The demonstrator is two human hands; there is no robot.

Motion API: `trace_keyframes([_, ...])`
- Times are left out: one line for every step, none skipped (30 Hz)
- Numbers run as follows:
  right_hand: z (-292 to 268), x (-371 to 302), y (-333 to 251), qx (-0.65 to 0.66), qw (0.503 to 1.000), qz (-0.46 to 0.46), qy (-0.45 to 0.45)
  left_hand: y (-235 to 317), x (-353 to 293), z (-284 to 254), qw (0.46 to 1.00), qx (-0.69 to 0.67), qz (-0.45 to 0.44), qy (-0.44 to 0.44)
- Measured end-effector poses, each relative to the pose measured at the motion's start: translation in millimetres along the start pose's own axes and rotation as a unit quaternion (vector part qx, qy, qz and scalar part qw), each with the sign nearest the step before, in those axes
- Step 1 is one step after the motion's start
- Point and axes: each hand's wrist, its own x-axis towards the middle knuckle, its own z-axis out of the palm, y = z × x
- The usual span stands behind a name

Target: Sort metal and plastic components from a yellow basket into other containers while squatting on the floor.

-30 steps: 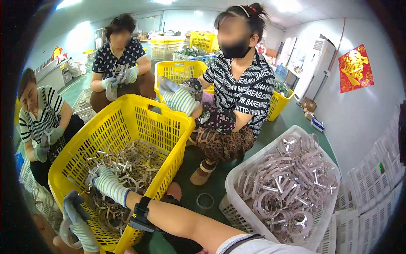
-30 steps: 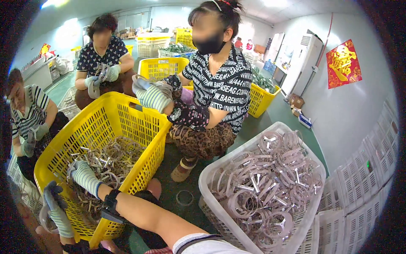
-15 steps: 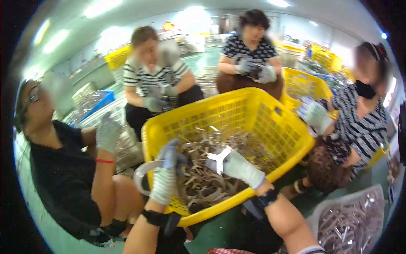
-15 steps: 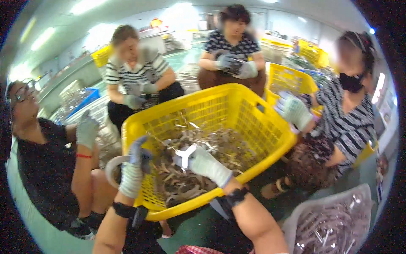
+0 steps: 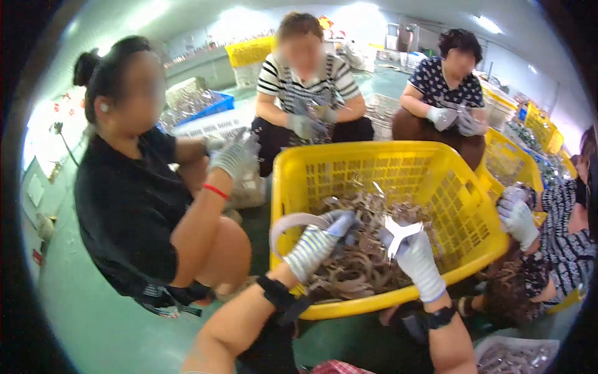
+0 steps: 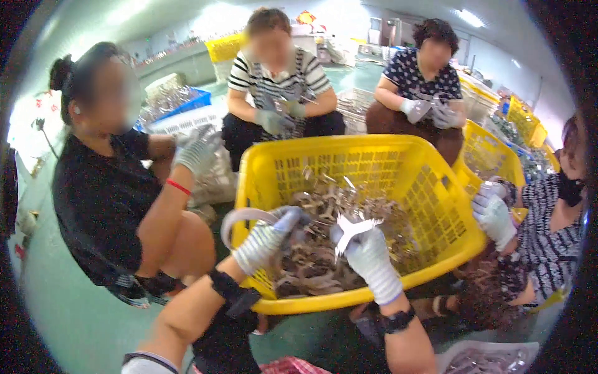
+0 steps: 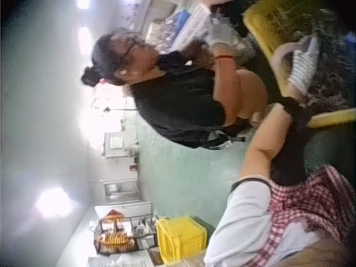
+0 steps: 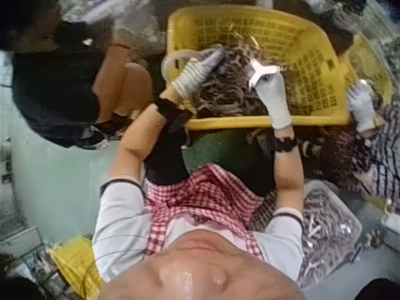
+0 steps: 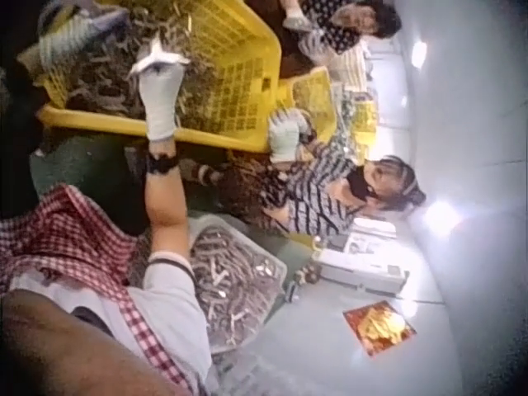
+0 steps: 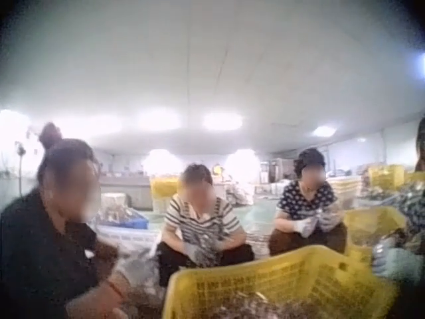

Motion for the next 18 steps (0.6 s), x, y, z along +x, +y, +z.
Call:
trace_keyframes([-8,4,-3,0.110,0.988,0.107,-0.008,4,1,0,0.999,0.013,-0.035,-0.036])
trace_keyframes([-15,7,-4,0.219,0.953,0.211,-0.005,7,2,2,0.994,0.029,-0.069,-0.075])
trace_keyframes([-14,7,2,0.277,0.933,0.229,-0.010,7,-2,1,0.987,0.051,-0.047,-0.144])
trace_keyframes([-9,8,5,0.337,0.908,0.247,-0.014,4,-4,2,0.975,0.073,-0.024,-0.211])
trace_keyframes([-4,6,0,0.366,0.888,0.276,-0.036,1,-5,8,0.961,0.105,0.014,-0.255])
trace_keyframes([-2,1,14,0.368,0.899,0.209,-0.110,12,-9,14,0.944,0.106,-0.081,-0.301])
trace_keyframes([2,3,3,0.303,0.933,0.112,-0.159,0,-11,15,0.938,0.079,-0.048,-0.334])
trace_keyframes([5,4,-15,0.234,0.950,0.013,-0.205,-14,-12,16,0.929,0.052,-0.016,-0.366])
trace_keyframes([5,3,-33,0.339,0.893,0.163,-0.248,-16,-13,12,0.908,0.109,0.077,-0.396])
trace_keyframes([1,0,-44,0.429,0.804,0.310,-0.272,18,-22,18,0.904,0.131,-0.040,-0.405])
trace_keyframes([0,-3,-43,0.422,0.803,0.318,-0.277,8,-21,23,0.905,0.113,0.000,-0.411])
trace_keyframes([-1,-4,-39,0.420,0.803,0.322,-0.274,4,-21,29,0.904,0.094,0.039,-0.415])
trace_keyframes([-1,-5,-35,0.441,0.775,0.347,-0.292,4,-21,31,0.903,0.090,0.038,-0.418])
trace_keyframes([0,-6,-30,0.461,0.745,0.372,-0.308,8,-23,32,0.892,0.118,-0.008,-0.437])
trace_keyframes([8,-9,-26,0.489,0.738,0.368,-0.284,13,-24,34,0.876,0.148,-0.052,-0.456])
trace_keyframes([8,-11,-26,0.487,0.738,0.372,-0.281,5,-24,35,0.875,0.144,-0.053,-0.459])
trace_keyframes([7,-11,-29,0.511,0.724,0.374,-0.273,-8,-24,35,0.881,0.139,-0.029,-0.452])
trace_keyframes([6,-9,-32,0.535,0.708,0.376,-0.267,-12,-24,35,0.887,0.133,-0.006,-0.443])
